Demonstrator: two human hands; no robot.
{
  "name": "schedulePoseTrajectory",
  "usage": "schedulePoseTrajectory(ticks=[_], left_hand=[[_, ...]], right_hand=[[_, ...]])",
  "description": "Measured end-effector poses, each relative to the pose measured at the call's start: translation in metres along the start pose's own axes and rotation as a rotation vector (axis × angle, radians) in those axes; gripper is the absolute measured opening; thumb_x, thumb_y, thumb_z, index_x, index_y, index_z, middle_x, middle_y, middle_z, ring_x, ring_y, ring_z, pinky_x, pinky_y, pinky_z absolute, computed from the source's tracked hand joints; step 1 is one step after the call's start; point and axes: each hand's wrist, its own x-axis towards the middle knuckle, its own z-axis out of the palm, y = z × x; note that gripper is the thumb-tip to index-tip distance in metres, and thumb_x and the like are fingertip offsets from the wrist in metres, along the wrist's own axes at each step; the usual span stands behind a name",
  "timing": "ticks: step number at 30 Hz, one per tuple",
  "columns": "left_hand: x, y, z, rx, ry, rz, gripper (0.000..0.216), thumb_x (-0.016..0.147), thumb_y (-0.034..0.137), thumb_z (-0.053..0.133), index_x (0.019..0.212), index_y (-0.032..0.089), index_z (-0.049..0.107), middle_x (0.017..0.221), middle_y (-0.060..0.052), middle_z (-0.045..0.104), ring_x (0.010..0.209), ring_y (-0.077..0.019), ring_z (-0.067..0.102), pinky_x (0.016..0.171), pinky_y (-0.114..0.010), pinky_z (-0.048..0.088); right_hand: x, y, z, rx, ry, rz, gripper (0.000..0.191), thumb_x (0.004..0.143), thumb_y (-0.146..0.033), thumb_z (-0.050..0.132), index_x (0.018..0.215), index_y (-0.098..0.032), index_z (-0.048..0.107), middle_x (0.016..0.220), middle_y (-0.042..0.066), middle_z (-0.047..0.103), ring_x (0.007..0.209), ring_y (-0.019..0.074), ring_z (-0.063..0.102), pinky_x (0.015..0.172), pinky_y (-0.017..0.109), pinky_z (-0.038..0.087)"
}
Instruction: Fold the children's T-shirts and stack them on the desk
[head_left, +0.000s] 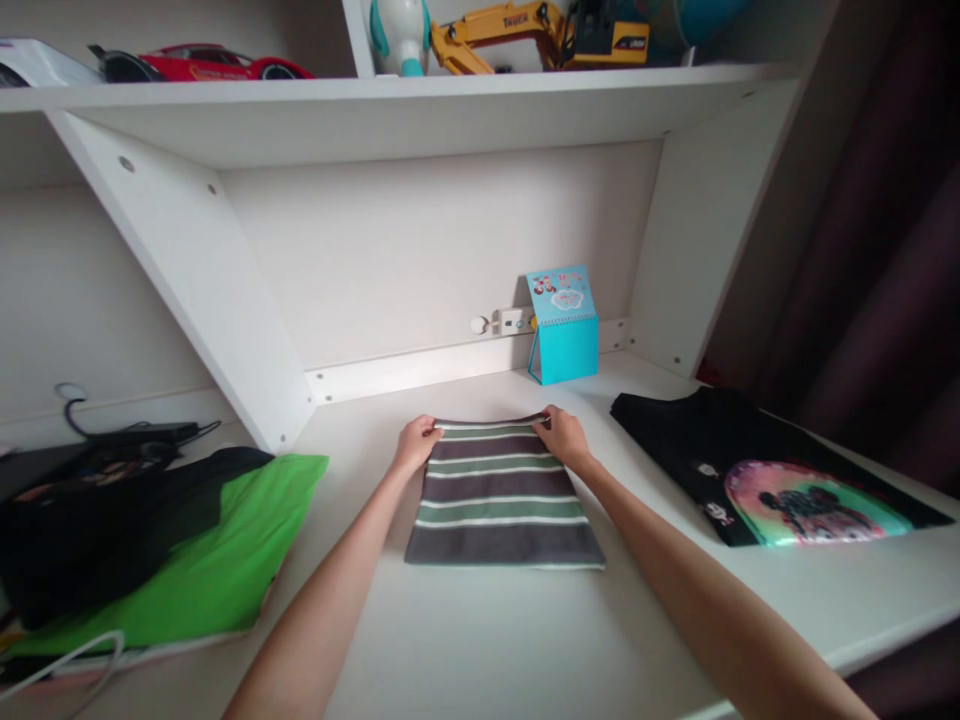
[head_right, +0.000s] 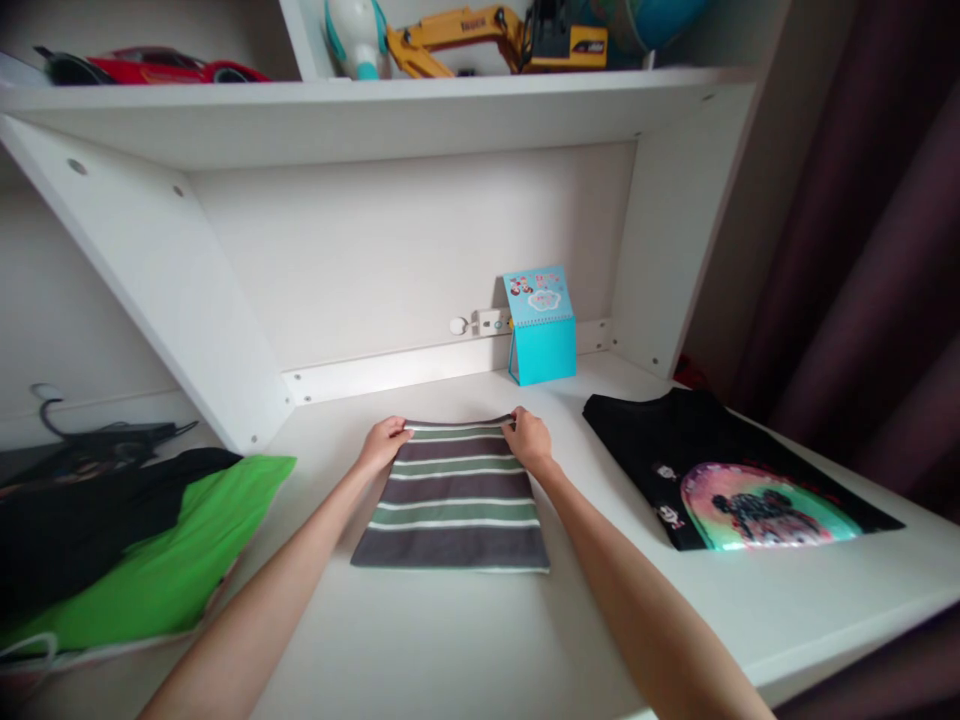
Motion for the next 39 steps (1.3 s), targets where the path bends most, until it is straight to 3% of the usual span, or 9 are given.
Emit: schedulePoseTrajectory(ticks=[6,17,22,26,28,30,33,36,39], left_hand=[[-0.004,0.000,0.002,0.174,0.082,0.042,0.016,0.070,0.024,0.059,0.083,0.016,0.060,0.092,-0.007,0.060,0.080,-0.0178,0.057,0.080,-0.029,0.040],[-0.005,0.023,-0.022,0.166,-0.214,0.005,0.014,0.062,0.028,0.062,0.062,0.014,0.063,0.052,0.003,0.055,0.060,-0.0171,0.055,0.057,-0.024,0.039],[-0.007,0.068,-0.051,-0.066,-0.173,0.208,0.032,0.064,0.032,0.063,0.091,0.013,0.064,0.081,-0.003,0.065,0.076,-0.0172,0.058,0.070,-0.026,0.043],[-0.019,0.114,-0.076,-0.268,0.038,0.413,0.036,0.069,0.034,0.062,0.099,0.015,0.059,0.101,-0.005,0.062,0.094,-0.0185,0.056,0.084,-0.028,0.041],[-0.024,0.123,-0.085,-0.272,0.039,0.436,0.035,0.069,0.034,0.062,0.099,0.015,0.058,0.101,-0.004,0.062,0.098,-0.0192,0.055,0.087,-0.029,0.040],[-0.025,0.116,-0.090,-0.214,-0.031,0.422,0.033,0.069,0.033,0.061,0.096,0.015,0.060,0.100,-0.004,0.063,0.099,-0.0199,0.055,0.089,-0.030,0.039],[-0.020,0.085,-0.088,-0.049,-0.222,0.290,0.031,0.063,0.028,0.063,0.091,0.016,0.063,0.101,-0.005,0.064,0.099,-0.0217,0.057,0.089,-0.031,0.041],[-0.015,0.056,-0.085,0.205,-0.252,0.117,0.035,0.055,0.019,0.065,0.089,0.019,0.066,0.105,-0.007,0.065,0.101,-0.0248,0.057,0.088,-0.031,0.042],[-0.017,0.058,-0.085,0.327,-0.237,0.113,0.037,0.056,0.019,0.065,0.094,0.020,0.066,0.109,-0.007,0.064,0.102,-0.0245,0.058,0.088,-0.028,0.041]], right_hand=[[-0.001,0.001,0.003,-0.054,-0.016,-0.016,0.026,0.080,-0.029,0.053,0.096,-0.010,0.060,0.099,0.017,0.061,0.094,0.0217,0.057,0.075,0.025,0.038],[-0.006,-0.003,-0.004,0.084,-0.001,-0.024,0.030,0.071,-0.022,0.061,0.099,-0.012,0.058,0.078,0.006,0.064,0.073,0.0174,0.059,0.065,0.023,0.039],[-0.012,-0.022,-0.054,0.243,0.154,-0.109,0.024,0.078,-0.026,0.052,0.100,-0.016,0.058,0.078,0.003,0.062,0.073,0.0137,0.057,0.066,0.022,0.041],[-0.057,-0.054,-0.120,0.479,0.589,-0.435,0.021,0.081,-0.029,0.050,0.098,-0.019,0.054,0.085,0.003,0.057,0.073,0.0137,0.053,0.061,0.023,0.042],[-0.095,-0.072,-0.141,0.450,0.663,-0.624,0.016,0.080,-0.024,0.052,0.095,-0.021,0.055,0.084,0.002,0.054,0.072,0.0132,0.051,0.063,0.025,0.043],[-0.132,-0.088,-0.150,0.374,0.525,-0.807,0.018,0.080,-0.016,0.050,0.096,-0.021,0.055,0.082,0.003,0.054,0.073,0.0137,0.051,0.064,0.025,0.043],[-0.172,-0.099,-0.144,0.242,-0.040,-1.074,0.025,0.082,-0.016,0.049,0.105,-0.021,0.056,0.087,0.005,0.058,0.081,0.0154,0.055,0.069,0.026,0.045],[-0.180,-0.089,-0.133,0.206,-0.538,-1.104,0.029,0.085,-0.025,0.051,0.114,-0.022,0.055,0.097,0.005,0.061,0.088,0.0152,0.058,0.075,0.025,0.046],[-0.161,-0.063,-0.121,0.243,-0.521,-0.898,0.029,0.089,-0.023,0.043,0.115,-0.023,0.055,0.106,0.005,0.060,0.093,0.0144,0.058,0.081,0.026,0.045]])
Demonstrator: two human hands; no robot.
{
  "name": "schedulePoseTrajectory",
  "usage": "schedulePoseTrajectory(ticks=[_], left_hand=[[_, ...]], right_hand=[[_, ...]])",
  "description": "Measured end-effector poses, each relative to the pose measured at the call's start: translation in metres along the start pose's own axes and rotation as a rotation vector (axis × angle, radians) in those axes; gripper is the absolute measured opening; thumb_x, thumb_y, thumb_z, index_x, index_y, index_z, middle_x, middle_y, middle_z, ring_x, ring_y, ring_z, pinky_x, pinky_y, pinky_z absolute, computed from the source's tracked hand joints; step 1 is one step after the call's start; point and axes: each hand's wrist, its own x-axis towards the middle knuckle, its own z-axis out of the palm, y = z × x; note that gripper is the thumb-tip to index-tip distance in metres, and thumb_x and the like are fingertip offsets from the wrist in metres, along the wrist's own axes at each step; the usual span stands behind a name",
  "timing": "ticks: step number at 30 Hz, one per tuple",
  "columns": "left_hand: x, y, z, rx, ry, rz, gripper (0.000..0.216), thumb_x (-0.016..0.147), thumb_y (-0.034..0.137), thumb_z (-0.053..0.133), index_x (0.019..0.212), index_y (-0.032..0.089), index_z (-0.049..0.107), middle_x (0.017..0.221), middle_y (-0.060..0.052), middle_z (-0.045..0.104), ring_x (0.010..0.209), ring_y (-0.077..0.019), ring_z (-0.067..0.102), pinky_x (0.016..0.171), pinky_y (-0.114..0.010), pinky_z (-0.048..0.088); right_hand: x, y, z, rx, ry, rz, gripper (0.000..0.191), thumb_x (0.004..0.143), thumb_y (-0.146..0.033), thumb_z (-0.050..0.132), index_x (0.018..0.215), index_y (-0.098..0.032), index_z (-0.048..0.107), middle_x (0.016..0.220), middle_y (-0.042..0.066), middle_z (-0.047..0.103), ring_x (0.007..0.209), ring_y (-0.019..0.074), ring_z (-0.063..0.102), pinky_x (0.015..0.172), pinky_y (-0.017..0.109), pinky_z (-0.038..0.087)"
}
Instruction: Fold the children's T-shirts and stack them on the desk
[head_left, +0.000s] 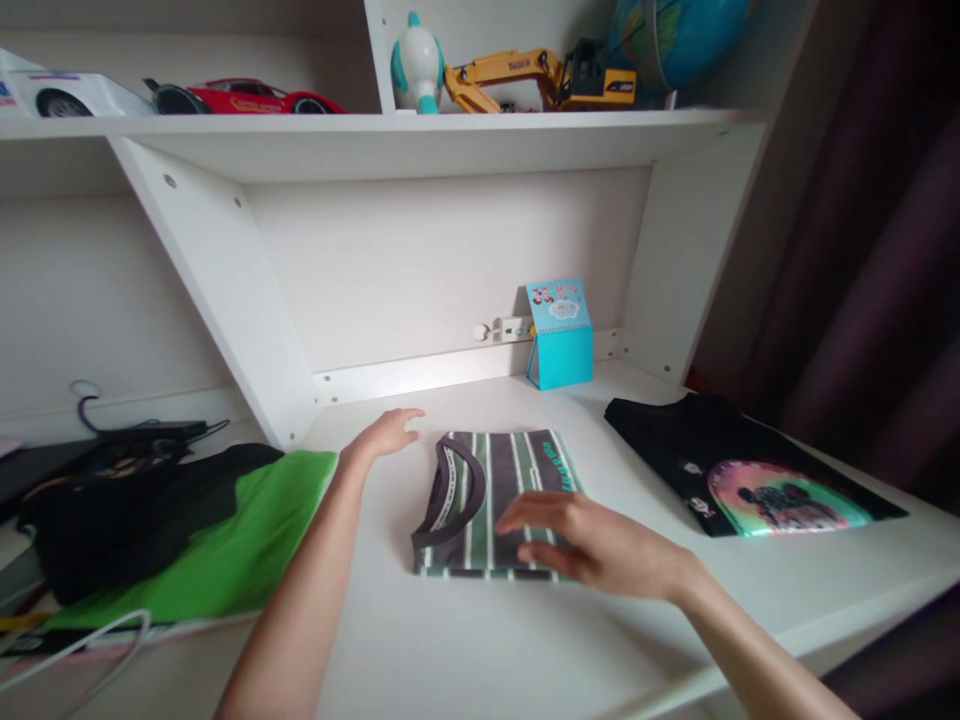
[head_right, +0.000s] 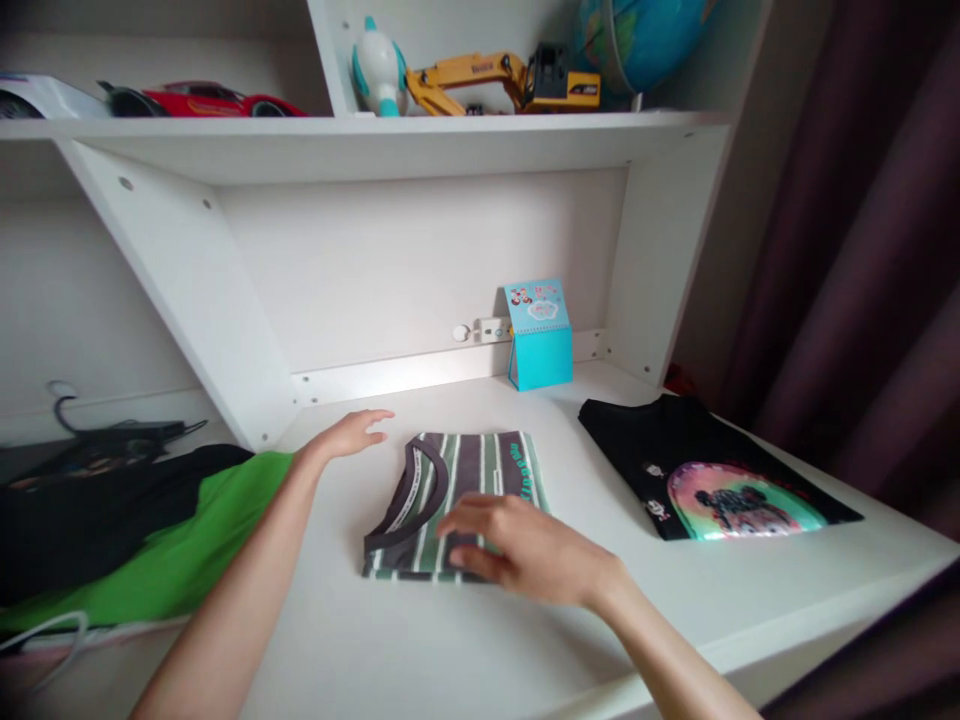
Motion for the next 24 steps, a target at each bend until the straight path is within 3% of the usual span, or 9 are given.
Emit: schedulePoseTrajectory(ticks=[3,6,10,13,15,18,20,24], left_hand=[[-0.013,0.034,-0.005,0.012,-0.033,0.106,0.039,0.063,0.028,0.064,0.101,0.020,0.064,0.113,-0.006,0.062,0.105,-0.0234,0.056,0.089,-0.027,0.039],[-0.035,0.078,0.004,0.023,-0.090,0.255,0.038,0.069,0.035,0.062,0.104,0.021,0.065,0.111,-0.004,0.063,0.105,-0.0234,0.056,0.091,-0.027,0.037],[-0.071,0.107,0.039,0.050,-0.271,0.386,0.034,0.072,0.037,0.061,0.104,0.026,0.065,0.104,-0.004,0.066,0.096,-0.0251,0.061,0.083,-0.029,0.042],[-0.096,0.099,0.063,0.171,-0.386,0.329,0.035,0.073,0.035,0.058,0.106,0.024,0.064,0.108,-0.009,0.064,0.100,-0.0298,0.059,0.082,-0.034,0.043],[-0.108,0.086,0.070,0.260,-0.387,0.270,0.042,0.075,0.032,0.055,0.115,0.023,0.059,0.121,-0.012,0.056,0.109,-0.0332,0.053,0.087,-0.039,0.041],[-0.113,0.066,0.071,0.369,-0.321,0.214,0.046,0.082,0.028,0.044,0.128,0.026,0.047,0.137,-0.011,0.040,0.124,-0.0327,0.037,0.097,-0.048,0.031],[-0.110,0.054,0.069,0.449,-0.261,0.166,0.046,0.086,0.024,0.036,0.131,0.026,0.042,0.142,-0.009,0.032,0.130,-0.0302,0.027,0.101,-0.050,0.024],[-0.102,0.034,0.071,0.493,-0.186,0.017,0.049,0.092,0.031,0.024,0.140,0.019,0.027,0.147,-0.013,0.015,0.135,-0.0273,0.012,0.103,-0.048,0.022]], right_hand=[[-0.007,0.046,0.001,-0.097,0.142,0.213,0.031,0.086,-0.021,0.044,0.115,-0.024,0.056,0.117,0.005,0.057,0.105,0.0178,0.054,0.091,0.033,0.041],[-0.016,0.080,0.011,-0.171,0.082,0.329,0.037,0.081,-0.022,0.052,0.118,-0.024,0.056,0.128,0.006,0.050,0.121,0.0227,0.042,0.100,0.039,0.034],[-0.026,0.081,0.032,-0.266,0.073,0.365,0.040,0.085,-0.026,0.047,0.124,-0.021,0.051,0.133,0.009,0.045,0.123,0.0230,0.040,0.100,0.039,0.036],[-0.030,0.054,0.051,-0.445,0.127,0.412,0.038,0.085,-0.025,0.047,0.121,-0.017,0.054,0.127,0.013,0.050,0.117,0.0276,0.045,0.093,0.041,0.042],[-0.031,0.034,0.060,-0.523,0.174,0.456,0.037,0.081,-0.027,0.054,0.116,-0.016,0.058,0.121,0.016,0.054,0.112,0.0322,0.048,0.088,0.044,0.044],[-0.034,0.018,0.056,-0.351,0.156,0.382,0.031,0.081,-0.033,0.053,0.110,-0.022,0.061,0.109,0.011,0.061,0.098,0.0276,0.056,0.079,0.038,0.048],[-0.038,0.026,0.044,-0.193,0.189,0.352,0.030,0.085,-0.035,0.046,0.110,-0.025,0.058,0.104,0.007,0.063,0.091,0.0215,0.059,0.076,0.032,0.048],[-0.045,0.064,0.026,-0.132,0.375,0.548,0.037,0.083,-0.037,0.045,0.114,-0.018,0.053,0.094,0.010,0.063,0.085,0.0214,0.058,0.076,0.034,0.044]])
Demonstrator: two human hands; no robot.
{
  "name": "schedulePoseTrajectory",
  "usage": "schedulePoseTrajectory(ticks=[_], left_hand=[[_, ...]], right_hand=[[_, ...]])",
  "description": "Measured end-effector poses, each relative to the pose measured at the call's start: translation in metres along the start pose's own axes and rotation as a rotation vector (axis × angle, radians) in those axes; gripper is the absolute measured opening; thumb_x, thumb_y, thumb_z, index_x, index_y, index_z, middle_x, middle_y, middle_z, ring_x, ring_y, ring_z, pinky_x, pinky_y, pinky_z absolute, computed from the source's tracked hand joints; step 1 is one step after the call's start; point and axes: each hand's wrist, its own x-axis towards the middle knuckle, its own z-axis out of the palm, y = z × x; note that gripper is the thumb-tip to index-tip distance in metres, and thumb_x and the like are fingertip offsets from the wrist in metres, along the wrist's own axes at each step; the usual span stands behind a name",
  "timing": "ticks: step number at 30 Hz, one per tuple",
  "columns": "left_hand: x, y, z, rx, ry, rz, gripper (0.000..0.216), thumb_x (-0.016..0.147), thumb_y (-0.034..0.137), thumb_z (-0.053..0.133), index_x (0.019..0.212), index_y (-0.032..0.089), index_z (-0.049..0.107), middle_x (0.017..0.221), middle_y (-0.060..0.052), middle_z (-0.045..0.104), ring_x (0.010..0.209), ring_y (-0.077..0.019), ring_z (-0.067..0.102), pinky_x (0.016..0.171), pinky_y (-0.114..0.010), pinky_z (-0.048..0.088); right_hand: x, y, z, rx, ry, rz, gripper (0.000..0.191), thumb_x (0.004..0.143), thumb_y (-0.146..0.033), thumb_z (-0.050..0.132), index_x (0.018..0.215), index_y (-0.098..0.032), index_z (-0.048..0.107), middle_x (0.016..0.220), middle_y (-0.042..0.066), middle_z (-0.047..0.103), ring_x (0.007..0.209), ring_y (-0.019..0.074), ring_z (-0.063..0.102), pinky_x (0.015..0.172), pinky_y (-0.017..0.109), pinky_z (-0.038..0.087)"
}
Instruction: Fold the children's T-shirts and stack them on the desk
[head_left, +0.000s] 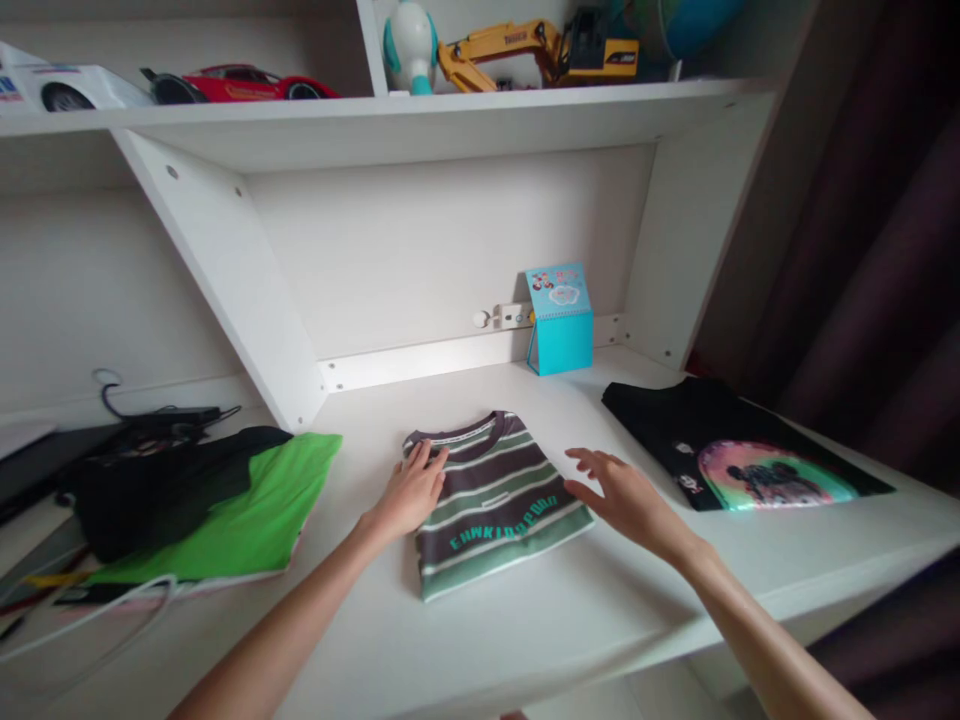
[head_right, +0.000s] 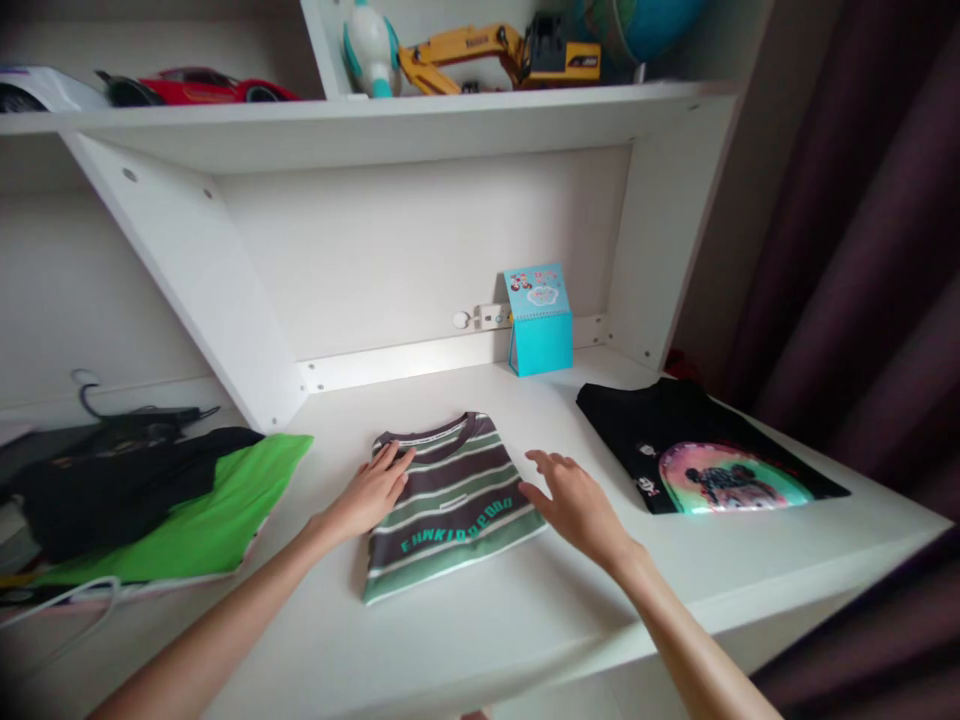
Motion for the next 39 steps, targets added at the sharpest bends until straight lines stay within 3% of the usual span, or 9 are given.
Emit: schedulePoseTrajectory(ticks=[3,7,10,16,20,25,29,33,39], left_hand=[[0.001,-0.004,0.007,-0.039,-0.029,-0.040,0.055,0.092,0.041,0.019,0.142,0.018,0.016,0.148,-0.014,0.008,0.135,-0.0262,0.006,0.104,-0.047,0.021],[0.001,-0.002,0.011,0.013,-0.016,-0.056,0.055,0.092,0.042,0.017,0.143,0.019,0.014,0.148,-0.013,0.009,0.136,-0.0259,0.005,0.104,-0.052,0.016],[0.003,-0.003,0.009,0.041,-0.020,-0.044,0.055,0.092,0.042,0.017,0.142,0.019,0.015,0.148,-0.013,0.010,0.136,-0.0251,0.006,0.104,-0.053,0.015],[-0.014,0.009,-0.001,0.025,-0.002,-0.014,0.057,0.092,0.044,0.021,0.142,0.019,0.015,0.148,-0.014,0.007,0.135,-0.0271,0.003,0.104,-0.051,0.015],[-0.040,0.029,0.002,-0.019,0.003,0.039,0.070,0.086,0.060,0.026,0.143,0.021,0.014,0.148,-0.013,0.002,0.135,-0.0300,-0.001,0.104,-0.051,0.016],[-0.051,0.035,0.012,-0.032,-0.014,-0.012,0.073,0.086,0.061,0.024,0.143,0.016,0.015,0.148,-0.013,0.006,0.135,-0.0285,0.002,0.106,-0.046,0.016],[-0.052,0.026,0.001,0.004,0.013,-0.100,0.074,0.085,0.057,0.030,0.139,0.006,0.025,0.143,-0.021,0.023,0.133,-0.0323,0.016,0.102,-0.043,0.026],[-0.049,0.009,-0.009,0.019,0.108,-0.197,0.060,0.086,0.040,0.037,0.134,0.004,0.034,0.115,-0.021,0.054,0.111,-0.0328,0.047,0.086,-0.041,0.041],[-0.030,-0.006,0.004,-0.446,0.213,-0.142,0.045,0.075,0.023,0.050,0.120,0.015,0.049,0.108,-0.010,0.060,0.092,-0.0210,0.058,0.081,-0.031,0.044]], right_hand=[[0.004,0.015,0.007,0.165,-0.145,0.037,0.037,0.081,-0.037,0.047,0.112,-0.019,0.052,0.078,0.003,0.060,0.068,0.0156,0.055,0.065,0.028,0.043],[0.000,0.014,0.015,0.332,-0.155,0.072,0.033,0.080,-0.037,0.047,0.107,-0.019,0.050,0.059,-0.005,0.046,0.055,0.0114,0.045,0.055,0.023,0.035],[-0.002,0.011,0.009,0.255,-0.201,0.089,0.029,0.080,-0.039,0.047,0.102,-0.021,0.053,0.052,-0.006,0.041,0.051,0.0116,0.043,0.052,0.023,0.032],[0.003,-0.009,-0.002,-0.160,-0.165,-0.050,0.033,0.084,-0.037,0.044,0.107,-0.019,0.059,0.094,0.010,0.061,0.092,0.0227,0.055,0.081,0.034,0.041],[0.017,-0.024,0.019,-0.211,-0.156,-0.137,0.057,0.088,-0.047,0.036,0.135,-0.015,0.038,0.142,0.015,0.028,0.131,0.0269,0.024,0.102,0.041,0.028],[0.023,-0.020,0.047,-0.220,-0.392,-0.145,0.067,0.088,-0.058,0.020,0.143,-0.020,0.014,0.149,0.008,0.008,0.135,0.0263,0.002,0.106,0.051,0.014],[0.027,-0.012,0.039,-0.224,-0.283,-0.154,0.066,0.089,-0.053,0.029,0.141,-0.012,0.024,0.144,0.014,0.025,0.133,0.0252,0.019,0.105,0.039,0.023],[0.041,-0.010,0.026,-0.321,-0.131,0.071,0.042,0.087,-0.035,0.042,0.116,-0.007,0.054,0.110,0.019,0.058,0.104,0.0263,0.053,0.087,0.033,0.039],[0.062,-0.008,0.039,-0.207,-0.138,0.165,0.027,0.076,-0.026,0.053,0.100,-0.015,0.061,0.094,0.010,0.065,0.089,0.0213,0.059,0.073,0.026,0.040]])
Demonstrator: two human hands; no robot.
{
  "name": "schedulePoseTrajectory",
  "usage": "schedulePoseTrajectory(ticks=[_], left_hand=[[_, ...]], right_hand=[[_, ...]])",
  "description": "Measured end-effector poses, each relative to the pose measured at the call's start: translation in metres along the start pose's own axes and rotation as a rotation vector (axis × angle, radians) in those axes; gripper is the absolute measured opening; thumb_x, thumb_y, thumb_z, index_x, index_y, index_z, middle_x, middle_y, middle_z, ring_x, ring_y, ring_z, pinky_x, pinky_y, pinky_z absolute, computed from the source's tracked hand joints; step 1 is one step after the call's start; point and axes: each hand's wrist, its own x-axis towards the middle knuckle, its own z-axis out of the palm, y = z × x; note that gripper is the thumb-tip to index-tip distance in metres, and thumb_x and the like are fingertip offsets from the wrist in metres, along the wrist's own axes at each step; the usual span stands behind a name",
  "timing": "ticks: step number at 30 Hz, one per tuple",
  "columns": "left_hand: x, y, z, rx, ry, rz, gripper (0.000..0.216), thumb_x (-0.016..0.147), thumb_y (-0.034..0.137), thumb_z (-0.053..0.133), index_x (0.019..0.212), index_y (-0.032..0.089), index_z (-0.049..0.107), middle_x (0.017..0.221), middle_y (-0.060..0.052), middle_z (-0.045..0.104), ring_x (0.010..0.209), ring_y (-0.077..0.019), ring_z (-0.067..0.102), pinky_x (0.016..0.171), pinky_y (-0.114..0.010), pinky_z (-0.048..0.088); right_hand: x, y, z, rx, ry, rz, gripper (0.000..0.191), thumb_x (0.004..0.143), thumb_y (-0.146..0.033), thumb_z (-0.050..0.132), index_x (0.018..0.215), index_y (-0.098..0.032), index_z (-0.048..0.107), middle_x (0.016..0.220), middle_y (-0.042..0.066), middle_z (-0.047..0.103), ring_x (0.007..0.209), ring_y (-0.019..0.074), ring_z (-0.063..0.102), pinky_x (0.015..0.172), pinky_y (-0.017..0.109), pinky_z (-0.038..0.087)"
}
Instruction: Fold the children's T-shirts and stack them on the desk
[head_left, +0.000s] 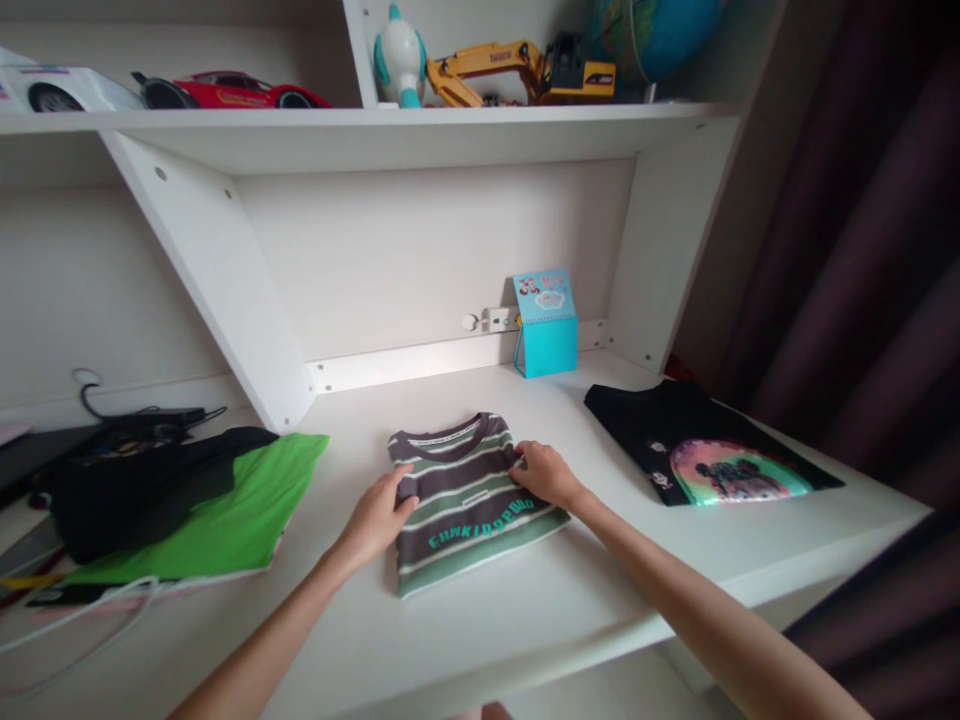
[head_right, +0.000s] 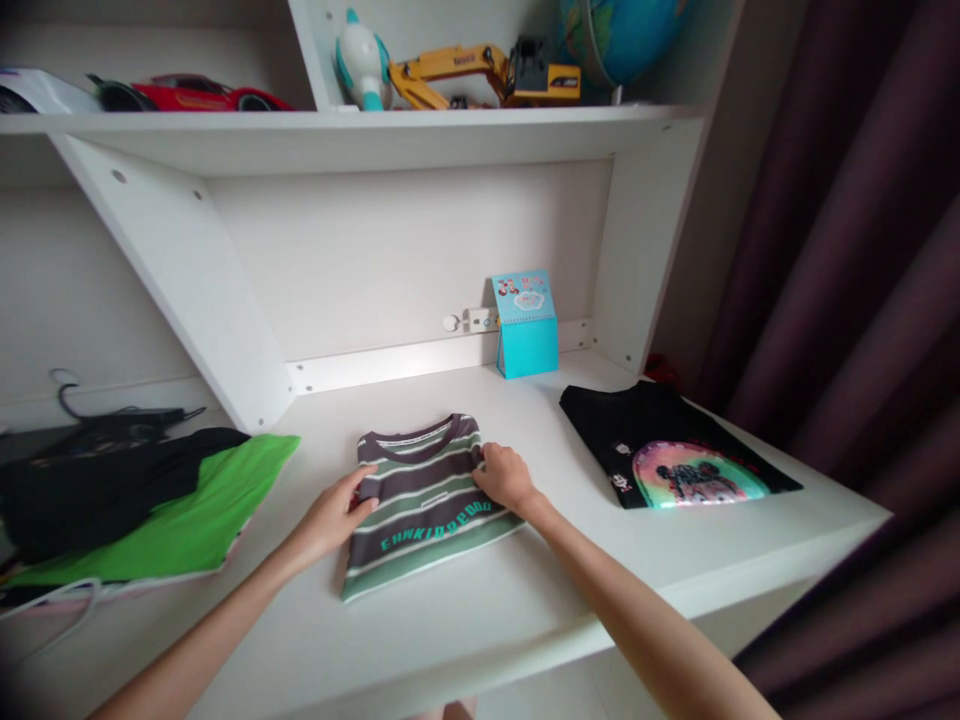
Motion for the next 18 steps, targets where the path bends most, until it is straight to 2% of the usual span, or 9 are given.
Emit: schedulePoseTrajectory(ticks=[4,9,13,18], left_hand=[[0.007,0.011,0.001,-0.389,-0.005,-0.048,0.037,0.069,0.021,0.054,0.106,0.017,0.056,0.113,-0.007,0.059,0.085,-0.0177,0.060,0.077,-0.029,0.047],[0.021,0.049,0.011,-0.469,-0.072,-0.085,0.043,0.071,0.017,0.055,0.114,0.017,0.053,0.107,-0.007,0.062,0.081,-0.0154,0.061,0.074,-0.028,0.049],[0.052,0.098,0.040,-0.457,-0.035,0.086,0.043,0.071,0.010,0.056,0.113,0.017,0.056,0.108,-0.006,0.062,0.088,-0.0161,0.060,0.081,-0.029,0.048],[0.089,0.185,0.074,-0.451,0.123,0.353,0.041,0.071,0.006,0.055,0.111,0.014,0.059,0.116,-0.011,0.055,0.104,-0.0191,0.053,0.093,-0.031,0.041]], right_hand=[[0.004,0.004,-0.001,0.067,0.031,-0.010,0.025,0.073,-0.021,0.052,0.096,-0.016,0.060,0.091,0.006,0.065,0.082,0.0172,0.060,0.069,0.023,0.039],[-0.005,0.027,-0.030,0.153,0.151,-0.090,0.024,0.076,-0.015,0.044,0.098,-0.019,0.053,0.091,0.004,0.065,0.082,0.0151,0.059,0.069,0.022,0.040],[-0.014,0.065,-0.072,0.145,0.358,-0.125,0.029,0.074,-0.015,0.046,0.101,-0.022,0.052,0.093,0.003,0.065,0.084,0.0183,0.061,0.072,0.025,0.042],[-0.023,0.136,-0.137,0.028,0.593,-0.020,0.034,0.072,-0.017,0.049,0.106,-0.022,0.054,0.091,0.004,0.065,0.082,0.0196,0.062,0.073,0.027,0.044]])
